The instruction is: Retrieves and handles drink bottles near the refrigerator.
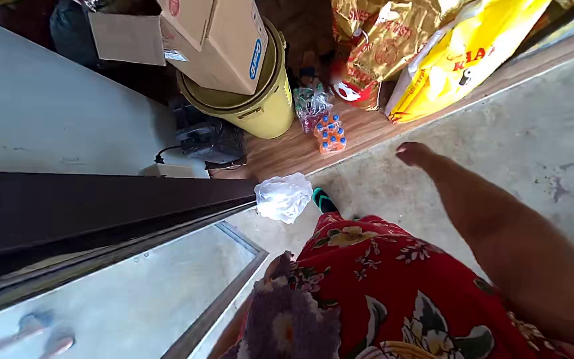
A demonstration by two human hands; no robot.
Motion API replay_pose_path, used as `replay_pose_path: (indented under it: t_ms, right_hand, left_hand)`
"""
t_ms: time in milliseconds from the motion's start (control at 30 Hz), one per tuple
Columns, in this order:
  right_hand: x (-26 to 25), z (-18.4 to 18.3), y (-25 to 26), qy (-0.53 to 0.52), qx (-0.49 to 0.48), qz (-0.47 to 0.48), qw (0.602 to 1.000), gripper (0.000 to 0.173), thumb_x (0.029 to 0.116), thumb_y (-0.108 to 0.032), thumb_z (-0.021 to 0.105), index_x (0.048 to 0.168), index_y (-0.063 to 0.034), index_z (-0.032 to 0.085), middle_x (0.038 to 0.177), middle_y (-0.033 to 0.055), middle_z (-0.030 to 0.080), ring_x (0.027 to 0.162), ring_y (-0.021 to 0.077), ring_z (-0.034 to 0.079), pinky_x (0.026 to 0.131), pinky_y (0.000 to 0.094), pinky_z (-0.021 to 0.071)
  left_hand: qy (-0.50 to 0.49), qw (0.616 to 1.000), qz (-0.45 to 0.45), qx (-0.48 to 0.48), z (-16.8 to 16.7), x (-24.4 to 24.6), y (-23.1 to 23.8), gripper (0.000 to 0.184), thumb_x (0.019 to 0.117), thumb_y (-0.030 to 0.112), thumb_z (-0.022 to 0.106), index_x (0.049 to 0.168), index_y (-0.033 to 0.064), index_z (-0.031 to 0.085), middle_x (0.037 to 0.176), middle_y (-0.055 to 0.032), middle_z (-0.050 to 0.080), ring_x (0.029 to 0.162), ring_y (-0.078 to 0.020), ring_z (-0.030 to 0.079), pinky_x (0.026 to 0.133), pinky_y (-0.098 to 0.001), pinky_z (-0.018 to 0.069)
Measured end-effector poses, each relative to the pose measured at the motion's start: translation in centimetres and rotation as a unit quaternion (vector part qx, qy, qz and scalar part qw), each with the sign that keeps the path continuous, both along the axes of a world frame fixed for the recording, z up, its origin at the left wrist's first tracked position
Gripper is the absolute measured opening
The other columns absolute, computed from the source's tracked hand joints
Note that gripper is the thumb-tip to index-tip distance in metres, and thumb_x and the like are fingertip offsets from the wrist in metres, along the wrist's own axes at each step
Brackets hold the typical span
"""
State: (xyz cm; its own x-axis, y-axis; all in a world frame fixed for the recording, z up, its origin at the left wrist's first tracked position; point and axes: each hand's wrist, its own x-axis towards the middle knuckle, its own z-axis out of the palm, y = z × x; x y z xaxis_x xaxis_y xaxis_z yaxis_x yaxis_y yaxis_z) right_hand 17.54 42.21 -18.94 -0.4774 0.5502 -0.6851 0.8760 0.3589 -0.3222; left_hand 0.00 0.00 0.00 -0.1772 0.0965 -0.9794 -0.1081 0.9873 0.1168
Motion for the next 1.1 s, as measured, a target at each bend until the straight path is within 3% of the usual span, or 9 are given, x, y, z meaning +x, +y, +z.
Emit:
replay_pose_path:
  t_ms: [100, 167, 400, 633, 767, 867, 933, 1000, 1100]
  right_hand:
    - [-8.5, -2.7, -0.1, -0.007, -0.046, 0.097, 0.994, 0.039, 0.1048, -0.027, 0.058, 0.135, -0.003, 0.065, 0.131, 0.0261, 0.066, 0.126, 0.0459, 0.06, 0.106, 0.0694, 0.0429]
    - [-13.2, -4.7, 0.3, 0.003, -0.069, 0.128, 0.989, 0.038, 0.1062, -0.026, 0.055, 0.136, -0.0035, 0.064, 0.132, 0.0247, 0.066, 0.127, 0.0435, 0.06, 0.108, 0.0665, 0.043]
    - [-25.5, -13.2, 7.7, 0.068, -0.1, 0.062, 0.991, 0.038, 0.1079, -0.019, 0.05, 0.138, 0.0018, 0.06, 0.136, 0.0283, 0.061, 0.13, 0.0456, 0.057, 0.11, 0.0653, 0.041]
    - [-33.1, -19.5, 13.3, 0.108, -0.094, 0.001, 0.99, 0.04, 0.109, -0.018, 0.046, 0.143, 0.0015, 0.055, 0.143, 0.0259, 0.058, 0.135, 0.041, 0.054, 0.113, 0.0595, 0.0401]
    - [-33.2, -23.5, 14.3, 0.12, -0.102, -0.02, 0.987, 0.036, 0.1084, -0.017, 0.047, 0.139, -0.0015, 0.06, 0.135, 0.0226, 0.064, 0.125, 0.037, 0.062, 0.108, 0.0568, 0.0447]
    - [-31.0, -26.8, 15.0, 0.138, -0.113, -0.069, 0.982, 0.035, 0.1083, -0.013, 0.045, 0.136, 0.0018, 0.06, 0.134, 0.0226, 0.064, 0.118, 0.0317, 0.066, 0.105, 0.048, 0.05]
    - [-28.7, -28.7, 15.1, 0.151, -0.118, -0.108, 0.976, 0.034, 0.1078, -0.011, 0.044, 0.134, 0.0047, 0.06, 0.131, 0.0236, 0.064, 0.114, 0.0297, 0.068, 0.103, 0.0442, 0.0524]
    - [-26.1, -29.3, 14.6, 0.132, -0.121, -0.119, 0.977, 0.034, 0.1083, -0.012, 0.043, 0.133, 0.004, 0.061, 0.128, 0.0227, 0.066, 0.113, 0.029, 0.068, 0.101, 0.0446, 0.0534]
    - [-21.9, -28.8, 13.5, 0.084, -0.135, -0.083, 0.984, 0.034, 0.1096, -0.013, 0.043, 0.134, 0.0048, 0.06, 0.127, 0.024, 0.066, 0.114, 0.0329, 0.068, 0.102, 0.049, 0.0525]
  left_hand:
    - [-0.03, 0.972, -0.233, 0.024, -12.4, -4.2, -3.2, 0.043, 0.1104, 0.021, 0.045, 0.145, -0.0036, 0.051, 0.144, -0.0281, 0.055, 0.138, -0.0388, 0.051, 0.117, -0.0514, 0.0366]
    - [-0.009, 0.963, -0.268, 0.013, -17.6, -6.5, -3.2, 0.045, 0.1086, 0.027, 0.047, 0.147, 0.0039, 0.053, 0.144, -0.0242, 0.057, 0.138, -0.0382, 0.052, 0.115, -0.0564, 0.0387]
    - [0.083, 0.978, -0.181, 0.064, -23.5, -14.9, 11.4, 0.044, 0.1098, 0.024, 0.044, 0.147, 0.0016, 0.052, 0.149, -0.0229, 0.053, 0.141, -0.0356, 0.049, 0.119, -0.0519, 0.0358]
    - [0.155, 0.969, -0.052, 0.184, -35.8, -19.3, 29.7, 0.041, 0.1095, 0.019, 0.045, 0.146, 0.0023, 0.054, 0.15, -0.0206, 0.052, 0.141, -0.0339, 0.049, 0.118, -0.05, 0.0384]
    - [0.198, 0.953, -0.001, 0.229, -42.4, -21.8, 38.4, 0.051, 0.1072, 0.019, 0.05, 0.154, 0.0015, 0.041, 0.158, -0.0222, 0.042, 0.144, -0.0365, 0.045, 0.117, -0.0529, 0.0388]
    - [0.201, 0.955, 0.053, 0.211, -45.7, -23.8, 43.1, 0.068, 0.1049, 0.022, 0.054, 0.161, 0.0004, 0.022, 0.166, -0.0249, 0.025, 0.151, -0.0382, 0.033, 0.121, -0.0541, 0.0327]
    - [0.191, 0.961, 0.088, 0.178, -47.6, -24.8, 44.8, 0.074, 0.1035, 0.022, 0.055, 0.163, 0.0026, 0.016, 0.162, -0.0252, 0.033, 0.147, -0.0386, 0.04, 0.118, -0.056, 0.0367]
    - [0.171, 0.971, 0.066, 0.15, -48.8, -25.2, 44.8, 0.062, 0.1057, 0.024, 0.051, 0.158, -0.0016, 0.027, 0.147, -0.029, 0.05, 0.136, -0.0422, 0.052, 0.111, -0.059, 0.0423]
    - [0.159, 0.979, -0.026, 0.128, -48.8, -25.1, 43.0, 0.043, 0.1116, 0.022, 0.038, 0.138, -0.0082, 0.052, 0.137, -0.0309, 0.057, 0.132, -0.0433, 0.055, 0.11, -0.0596, 0.0418]
